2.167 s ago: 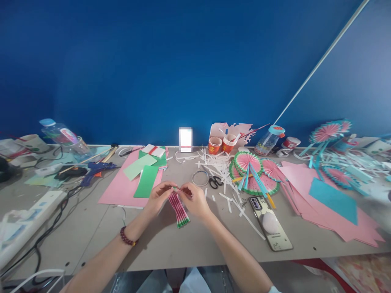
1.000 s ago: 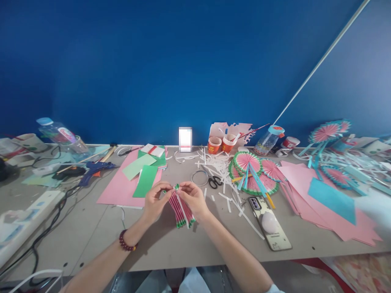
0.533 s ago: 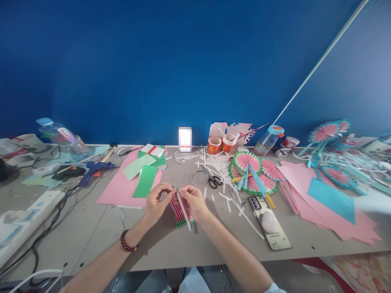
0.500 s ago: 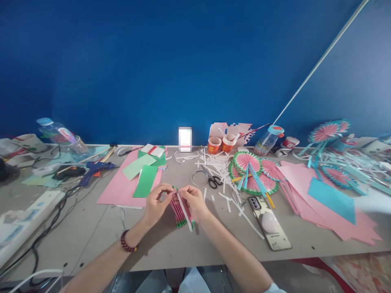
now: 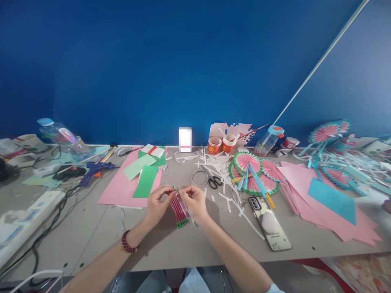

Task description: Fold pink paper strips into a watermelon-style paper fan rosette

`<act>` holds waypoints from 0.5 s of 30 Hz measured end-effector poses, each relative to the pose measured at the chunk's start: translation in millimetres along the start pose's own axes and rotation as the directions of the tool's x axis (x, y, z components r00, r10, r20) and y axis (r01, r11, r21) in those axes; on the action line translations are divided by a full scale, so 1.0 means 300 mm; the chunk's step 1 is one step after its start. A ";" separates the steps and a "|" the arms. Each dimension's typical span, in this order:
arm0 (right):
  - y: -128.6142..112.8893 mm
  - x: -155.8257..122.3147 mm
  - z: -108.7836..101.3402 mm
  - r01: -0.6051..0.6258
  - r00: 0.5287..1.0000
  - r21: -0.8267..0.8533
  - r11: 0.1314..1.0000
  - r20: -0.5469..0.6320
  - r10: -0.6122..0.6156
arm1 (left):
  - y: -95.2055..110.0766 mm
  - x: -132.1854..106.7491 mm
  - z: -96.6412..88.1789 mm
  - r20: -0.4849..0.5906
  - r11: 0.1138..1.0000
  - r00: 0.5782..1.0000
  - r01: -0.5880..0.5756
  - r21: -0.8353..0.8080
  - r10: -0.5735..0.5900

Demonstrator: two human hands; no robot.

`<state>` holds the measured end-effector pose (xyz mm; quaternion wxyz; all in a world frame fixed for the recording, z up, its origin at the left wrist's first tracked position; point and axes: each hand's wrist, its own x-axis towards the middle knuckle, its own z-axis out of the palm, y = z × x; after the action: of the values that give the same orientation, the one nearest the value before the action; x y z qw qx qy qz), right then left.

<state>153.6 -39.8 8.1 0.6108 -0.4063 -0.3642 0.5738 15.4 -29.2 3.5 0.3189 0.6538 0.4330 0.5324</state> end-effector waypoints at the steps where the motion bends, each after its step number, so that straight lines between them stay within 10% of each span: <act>1: 0.001 -0.001 0.000 0.019 1.000 -0.018 1.000 -0.005 -0.019 | -0.004 0.001 0.002 -0.002 0.999 1.000 0.025 -0.028 -0.025; 15: 0.018 -0.010 -0.005 0.121 0.992 -0.210 0.970 -0.016 -0.127 | 0.005 0.010 0.021 0.095 0.825 0.916 0.393 -0.406 -0.389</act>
<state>152.6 -42.9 2.6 0.6048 -0.4530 -0.4378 0.4873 22.0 -26.8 4.8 0.5550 0.4700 0.4325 0.5329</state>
